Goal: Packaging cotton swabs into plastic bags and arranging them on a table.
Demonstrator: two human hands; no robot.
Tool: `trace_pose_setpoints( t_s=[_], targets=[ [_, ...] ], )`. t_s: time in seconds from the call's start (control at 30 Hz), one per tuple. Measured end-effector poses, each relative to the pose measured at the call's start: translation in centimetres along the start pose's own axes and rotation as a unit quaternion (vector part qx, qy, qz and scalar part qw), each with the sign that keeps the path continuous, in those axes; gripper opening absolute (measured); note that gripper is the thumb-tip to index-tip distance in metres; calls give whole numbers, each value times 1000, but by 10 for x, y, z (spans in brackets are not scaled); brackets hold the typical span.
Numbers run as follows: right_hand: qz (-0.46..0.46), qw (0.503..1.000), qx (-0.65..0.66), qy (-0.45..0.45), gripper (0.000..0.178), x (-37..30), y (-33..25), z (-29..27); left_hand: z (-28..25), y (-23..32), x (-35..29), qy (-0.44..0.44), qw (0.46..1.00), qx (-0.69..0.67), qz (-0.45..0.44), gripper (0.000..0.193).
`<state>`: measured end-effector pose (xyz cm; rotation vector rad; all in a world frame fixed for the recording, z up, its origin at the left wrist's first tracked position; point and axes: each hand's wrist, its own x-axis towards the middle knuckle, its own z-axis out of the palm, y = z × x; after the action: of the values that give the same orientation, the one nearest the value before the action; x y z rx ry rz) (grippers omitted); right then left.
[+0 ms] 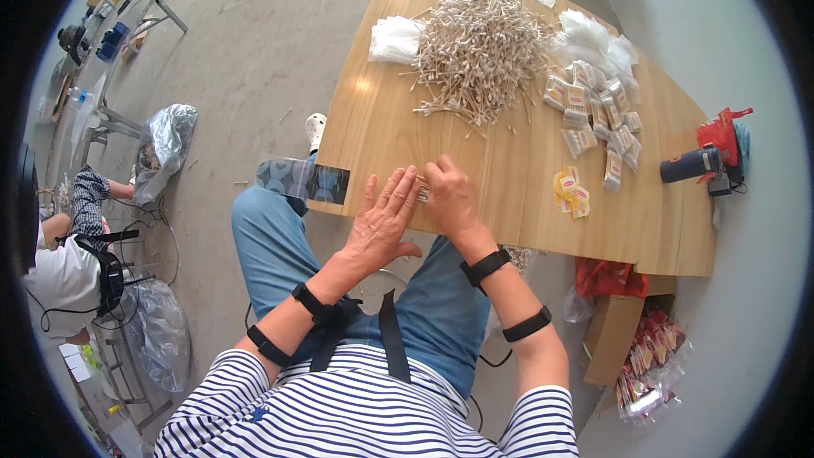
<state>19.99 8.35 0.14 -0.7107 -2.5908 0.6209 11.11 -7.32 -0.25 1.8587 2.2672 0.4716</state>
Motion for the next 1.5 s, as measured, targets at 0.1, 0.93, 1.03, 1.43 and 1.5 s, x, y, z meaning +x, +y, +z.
trace_pose_setpoints(
  t_s=[0.1,0.93,1.03,1.43,1.5],
  targets=[
    [-14,1000,11,1,9,6,12,2,-2,0,0,-13,1000,-2,-3,128],
    [64,993,-89,-34,11,45,17,-11,-6,1,0,-11,1000,-12,0,123],
    [33,994,-91,-49,11,47,9,-12,-5,2,0,-12,1000,-14,-1,124],
    [29,994,62,-80,9,38,17,-2,-5,1,0,-1,1000,-8,-3,126],
    [54,996,36,-66,8,44,17,-5,-3,0,0,4,1000,-12,2,126]
  ],
)
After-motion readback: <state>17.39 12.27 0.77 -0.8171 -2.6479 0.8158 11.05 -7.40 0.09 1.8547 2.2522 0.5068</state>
